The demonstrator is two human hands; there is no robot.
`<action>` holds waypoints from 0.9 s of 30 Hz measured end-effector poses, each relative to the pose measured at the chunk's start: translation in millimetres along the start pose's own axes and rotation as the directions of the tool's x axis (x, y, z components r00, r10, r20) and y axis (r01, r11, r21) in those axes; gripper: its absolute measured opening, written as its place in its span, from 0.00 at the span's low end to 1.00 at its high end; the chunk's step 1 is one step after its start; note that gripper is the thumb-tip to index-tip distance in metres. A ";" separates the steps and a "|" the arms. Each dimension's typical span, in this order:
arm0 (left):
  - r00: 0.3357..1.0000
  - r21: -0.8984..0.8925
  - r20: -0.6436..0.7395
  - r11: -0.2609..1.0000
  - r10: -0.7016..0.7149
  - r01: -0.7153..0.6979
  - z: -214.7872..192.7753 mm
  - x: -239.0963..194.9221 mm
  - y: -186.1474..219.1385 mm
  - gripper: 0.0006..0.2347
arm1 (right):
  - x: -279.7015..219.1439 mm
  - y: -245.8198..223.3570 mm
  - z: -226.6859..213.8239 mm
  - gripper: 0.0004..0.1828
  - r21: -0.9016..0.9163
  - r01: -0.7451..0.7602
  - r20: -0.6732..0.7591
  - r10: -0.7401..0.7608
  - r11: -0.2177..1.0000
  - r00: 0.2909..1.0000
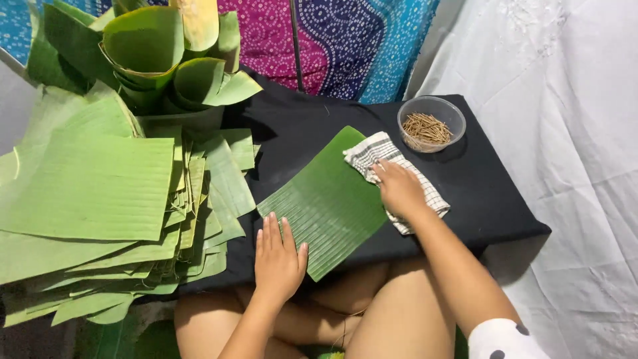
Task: Cleaning banana leaves with a cloth and folding them into cones secured with small wooden pins.
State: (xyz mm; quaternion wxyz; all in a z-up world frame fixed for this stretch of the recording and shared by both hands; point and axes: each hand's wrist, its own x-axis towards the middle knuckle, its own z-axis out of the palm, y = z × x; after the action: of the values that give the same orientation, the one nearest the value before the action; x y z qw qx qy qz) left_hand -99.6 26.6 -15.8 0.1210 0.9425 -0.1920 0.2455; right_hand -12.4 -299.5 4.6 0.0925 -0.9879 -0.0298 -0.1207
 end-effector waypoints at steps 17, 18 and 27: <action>1.000 0.002 0.002 1.000 0.029 -0.029 -6.0 1.7 -0.4 0.31 | -2.8 -59.2 -5.3 0.15 0.018 -0.028 0.113 0.025 0.999 0.993; 1.000 0.001 0.017 1.000 0.015 -0.015 -5.1 1.5 -0.1 0.31 | -15.5 -74.9 -8.0 0.13 0.007 0.100 0.077 -0.100 0.995 0.992; 1.000 0.011 0.008 1.000 0.017 -0.017 -5.5 2.7 0.7 0.31 | 50.3 -28.9 27.3 0.13 -0.036 -0.097 0.067 0.099 0.995 0.993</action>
State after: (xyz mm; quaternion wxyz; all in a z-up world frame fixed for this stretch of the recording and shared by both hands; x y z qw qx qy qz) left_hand -100.0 26.9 -9.7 0.1128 0.9425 -0.1990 0.2437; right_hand 40.3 -264.2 -4.1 0.0811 -0.9931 0.0177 -0.0825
